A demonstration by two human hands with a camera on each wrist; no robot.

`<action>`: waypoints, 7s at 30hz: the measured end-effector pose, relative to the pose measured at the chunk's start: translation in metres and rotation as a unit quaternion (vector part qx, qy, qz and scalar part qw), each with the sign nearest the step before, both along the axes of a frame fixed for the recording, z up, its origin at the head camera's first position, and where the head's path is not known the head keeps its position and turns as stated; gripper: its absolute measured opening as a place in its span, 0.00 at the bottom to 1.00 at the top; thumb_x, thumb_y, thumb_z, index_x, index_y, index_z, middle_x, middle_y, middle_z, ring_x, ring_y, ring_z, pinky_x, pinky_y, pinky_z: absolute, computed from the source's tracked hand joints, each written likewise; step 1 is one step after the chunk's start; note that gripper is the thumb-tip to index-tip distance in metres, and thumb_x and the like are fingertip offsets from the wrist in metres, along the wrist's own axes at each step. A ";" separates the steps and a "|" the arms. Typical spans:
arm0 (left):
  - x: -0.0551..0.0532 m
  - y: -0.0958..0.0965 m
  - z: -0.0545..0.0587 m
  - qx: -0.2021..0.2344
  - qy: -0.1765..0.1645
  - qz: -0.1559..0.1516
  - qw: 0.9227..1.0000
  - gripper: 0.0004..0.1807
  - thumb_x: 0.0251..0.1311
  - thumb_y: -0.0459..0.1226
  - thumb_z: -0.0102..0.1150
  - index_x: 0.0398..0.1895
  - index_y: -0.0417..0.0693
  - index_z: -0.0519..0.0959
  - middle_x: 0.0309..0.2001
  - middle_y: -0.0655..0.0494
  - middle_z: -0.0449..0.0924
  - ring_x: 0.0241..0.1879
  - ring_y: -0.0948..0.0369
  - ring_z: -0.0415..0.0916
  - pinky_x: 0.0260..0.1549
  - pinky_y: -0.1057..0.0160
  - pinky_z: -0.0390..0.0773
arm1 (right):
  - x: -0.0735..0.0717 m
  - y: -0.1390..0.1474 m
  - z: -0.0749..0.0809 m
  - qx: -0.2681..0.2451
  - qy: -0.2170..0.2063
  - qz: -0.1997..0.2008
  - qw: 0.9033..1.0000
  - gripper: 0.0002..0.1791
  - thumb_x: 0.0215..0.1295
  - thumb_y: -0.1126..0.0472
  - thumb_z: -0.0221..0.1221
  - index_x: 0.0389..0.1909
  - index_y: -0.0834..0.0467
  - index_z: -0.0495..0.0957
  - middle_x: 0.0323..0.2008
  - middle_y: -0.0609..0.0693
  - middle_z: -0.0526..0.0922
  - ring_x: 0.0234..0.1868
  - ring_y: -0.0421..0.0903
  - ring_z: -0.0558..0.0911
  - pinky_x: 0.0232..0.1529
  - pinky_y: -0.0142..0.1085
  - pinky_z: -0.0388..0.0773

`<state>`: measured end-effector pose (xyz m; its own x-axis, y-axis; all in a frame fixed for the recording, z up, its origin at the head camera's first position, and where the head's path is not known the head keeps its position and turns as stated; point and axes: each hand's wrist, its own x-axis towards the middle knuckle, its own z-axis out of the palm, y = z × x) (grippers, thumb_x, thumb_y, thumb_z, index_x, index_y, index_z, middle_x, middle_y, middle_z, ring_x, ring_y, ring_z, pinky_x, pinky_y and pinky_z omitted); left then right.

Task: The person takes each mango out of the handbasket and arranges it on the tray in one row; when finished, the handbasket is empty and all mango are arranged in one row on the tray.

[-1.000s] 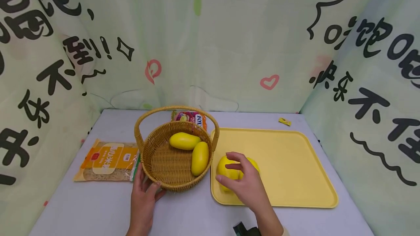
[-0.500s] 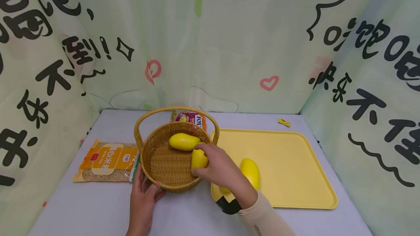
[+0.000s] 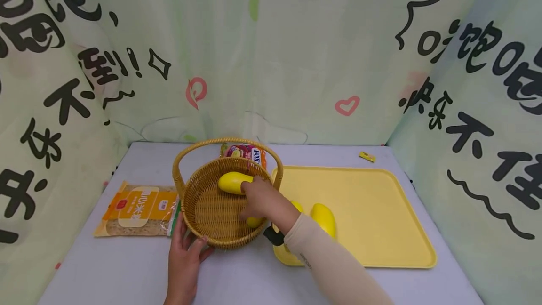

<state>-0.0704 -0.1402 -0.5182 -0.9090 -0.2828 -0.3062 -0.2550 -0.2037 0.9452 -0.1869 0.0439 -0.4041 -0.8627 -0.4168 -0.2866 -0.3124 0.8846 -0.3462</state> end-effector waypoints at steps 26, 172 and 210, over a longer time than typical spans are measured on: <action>0.000 0.000 0.001 0.000 0.001 0.000 1.000 0.53 0.71 0.30 0.51 0.86 0.82 0.37 0.88 0.66 0.38 0.78 0.50 0.59 0.53 0.55 0.88 | -0.019 -0.023 -0.008 0.158 -0.074 0.045 0.984 0.28 0.47 0.51 0.83 0.50 0.53 0.85 0.51 0.54 0.79 0.47 0.51 0.76 0.54 0.43 0.82; 0.001 0.001 0.001 -0.002 -0.004 0.008 1.000 0.53 0.71 0.30 0.52 0.86 0.82 0.37 0.87 0.65 0.39 0.77 0.51 0.61 0.51 0.57 0.88 | 0.092 0.214 -0.022 -0.337 0.082 -0.043 0.937 0.40 0.43 0.57 0.79 0.60 0.39 0.74 0.77 0.53 0.59 0.64 0.46 0.72 0.54 0.64 0.81; 0.001 0.002 -0.001 -0.001 0.000 0.007 1.000 0.53 0.72 0.30 0.51 0.86 0.81 0.36 0.88 0.64 0.38 0.78 0.51 0.60 0.53 0.54 0.88 | 0.079 0.262 -0.046 -0.179 0.146 -0.103 0.968 0.37 0.40 0.57 0.79 0.57 0.45 0.79 0.74 0.59 0.62 0.62 0.63 0.70 0.45 0.47 0.79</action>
